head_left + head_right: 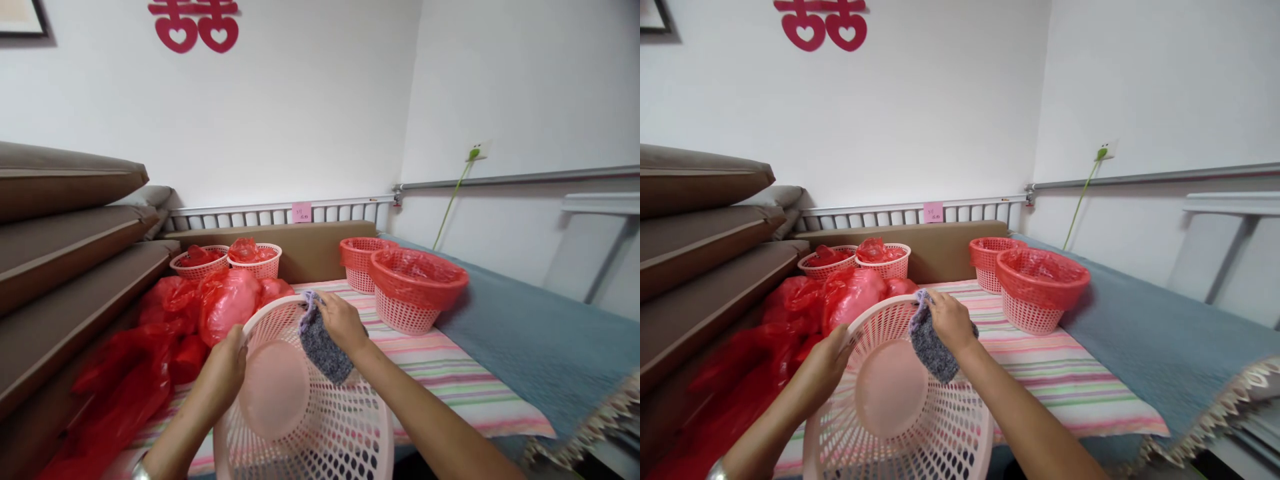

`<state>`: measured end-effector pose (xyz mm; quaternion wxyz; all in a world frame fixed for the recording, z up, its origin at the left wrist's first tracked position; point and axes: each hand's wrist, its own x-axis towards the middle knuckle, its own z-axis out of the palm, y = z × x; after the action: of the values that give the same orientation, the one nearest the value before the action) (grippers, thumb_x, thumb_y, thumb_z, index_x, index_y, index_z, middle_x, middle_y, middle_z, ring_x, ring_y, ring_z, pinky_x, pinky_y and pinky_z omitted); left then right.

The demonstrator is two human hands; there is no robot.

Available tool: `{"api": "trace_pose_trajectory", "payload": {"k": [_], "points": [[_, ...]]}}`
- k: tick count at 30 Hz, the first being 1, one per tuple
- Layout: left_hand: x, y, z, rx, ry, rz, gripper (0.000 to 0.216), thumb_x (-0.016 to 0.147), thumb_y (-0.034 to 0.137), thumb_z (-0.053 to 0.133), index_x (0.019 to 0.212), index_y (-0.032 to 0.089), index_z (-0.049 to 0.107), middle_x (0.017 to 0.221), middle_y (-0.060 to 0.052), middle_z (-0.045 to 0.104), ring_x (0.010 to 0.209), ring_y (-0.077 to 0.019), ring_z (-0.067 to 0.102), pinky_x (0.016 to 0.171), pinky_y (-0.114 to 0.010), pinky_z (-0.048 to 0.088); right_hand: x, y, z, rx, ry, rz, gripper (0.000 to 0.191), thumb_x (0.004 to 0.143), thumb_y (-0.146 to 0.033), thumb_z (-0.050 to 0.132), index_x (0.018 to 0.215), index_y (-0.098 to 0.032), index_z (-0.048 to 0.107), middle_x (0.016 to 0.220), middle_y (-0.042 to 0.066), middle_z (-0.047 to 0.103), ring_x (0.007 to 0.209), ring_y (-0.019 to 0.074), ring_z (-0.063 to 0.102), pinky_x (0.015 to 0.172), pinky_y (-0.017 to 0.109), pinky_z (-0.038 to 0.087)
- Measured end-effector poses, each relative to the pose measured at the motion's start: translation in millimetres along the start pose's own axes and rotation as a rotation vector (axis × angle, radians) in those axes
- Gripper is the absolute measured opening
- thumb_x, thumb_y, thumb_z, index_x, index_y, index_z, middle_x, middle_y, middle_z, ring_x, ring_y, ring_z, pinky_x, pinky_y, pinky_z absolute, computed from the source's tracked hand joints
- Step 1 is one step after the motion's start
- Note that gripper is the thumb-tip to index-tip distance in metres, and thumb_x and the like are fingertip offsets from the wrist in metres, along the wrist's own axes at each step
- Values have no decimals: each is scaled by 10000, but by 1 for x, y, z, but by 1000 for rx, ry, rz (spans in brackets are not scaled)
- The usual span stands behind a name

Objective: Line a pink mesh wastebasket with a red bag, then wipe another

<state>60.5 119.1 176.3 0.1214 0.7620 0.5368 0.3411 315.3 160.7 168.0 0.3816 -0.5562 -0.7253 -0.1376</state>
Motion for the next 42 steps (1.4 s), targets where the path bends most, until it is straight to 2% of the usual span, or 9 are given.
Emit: {"api": "trace_pose_trajectory", "payload": {"k": [11,13,16,19,23,30,33,37,42], "points": [[5,6,3,-45,6,53,180,815,220,362,896,176,517,815,-69,667,796,-214,640,693,-267,460,31,-99,18,125,24,-344,314,952,-383,351,977,-214,614,840,31,647,845,165,552,799,299,326],[3,-2,2,-56,13,25,175,821,258,377,875,178,523,794,-61,670,774,-215,641,669,-266,467,33,-92,20,111,15,-337,297,953,-371,357,991,-220,610,860,28,649,863,163,550,809,295,324],[-1,-15,-1,-70,37,-34,196,837,329,392,850,188,527,802,-60,679,785,-225,647,656,-275,473,28,-59,19,43,10,-171,282,959,-318,345,1026,-222,601,927,34,647,894,159,549,802,274,339],[-4,-22,-1,-96,60,-44,200,847,331,392,869,188,530,837,-63,679,817,-223,643,703,-288,474,12,-25,12,-54,-8,3,284,955,-301,350,1112,-219,572,981,45,633,904,164,555,762,253,364],[-8,-23,3,-127,55,-21,195,848,299,386,910,179,527,858,-74,677,889,-232,634,747,-302,469,-13,-4,1,-151,-45,91,342,939,-368,385,1241,-247,491,974,45,615,907,181,567,722,253,387],[7,-8,-19,34,-112,4,207,839,280,384,955,162,509,896,-96,676,836,-235,639,734,-319,457,-23,-8,-6,-171,-76,79,388,936,-354,397,1308,-253,435,916,47,595,852,178,576,686,247,400],[34,13,-26,127,-207,143,221,820,266,413,978,170,533,940,-86,672,849,-229,626,734,-308,441,-23,-16,-7,-167,-64,11,390,937,-337,395,1320,-268,425,887,43,587,843,182,563,701,251,399],[65,33,-20,139,-339,235,132,768,222,475,774,167,595,748,-35,666,702,-187,595,651,-267,423,-24,-23,-9,-101,-41,-51,389,935,-347,402,1315,-270,438,910,48,598,867,187,554,731,263,401],[64,41,-11,112,-369,255,162,800,249,452,778,171,592,751,-27,666,668,-166,570,614,-252,415,-17,-27,-7,31,16,-28,335,937,-299,406,1252,-246,506,987,44,635,902,179,562,782,269,399]]}}
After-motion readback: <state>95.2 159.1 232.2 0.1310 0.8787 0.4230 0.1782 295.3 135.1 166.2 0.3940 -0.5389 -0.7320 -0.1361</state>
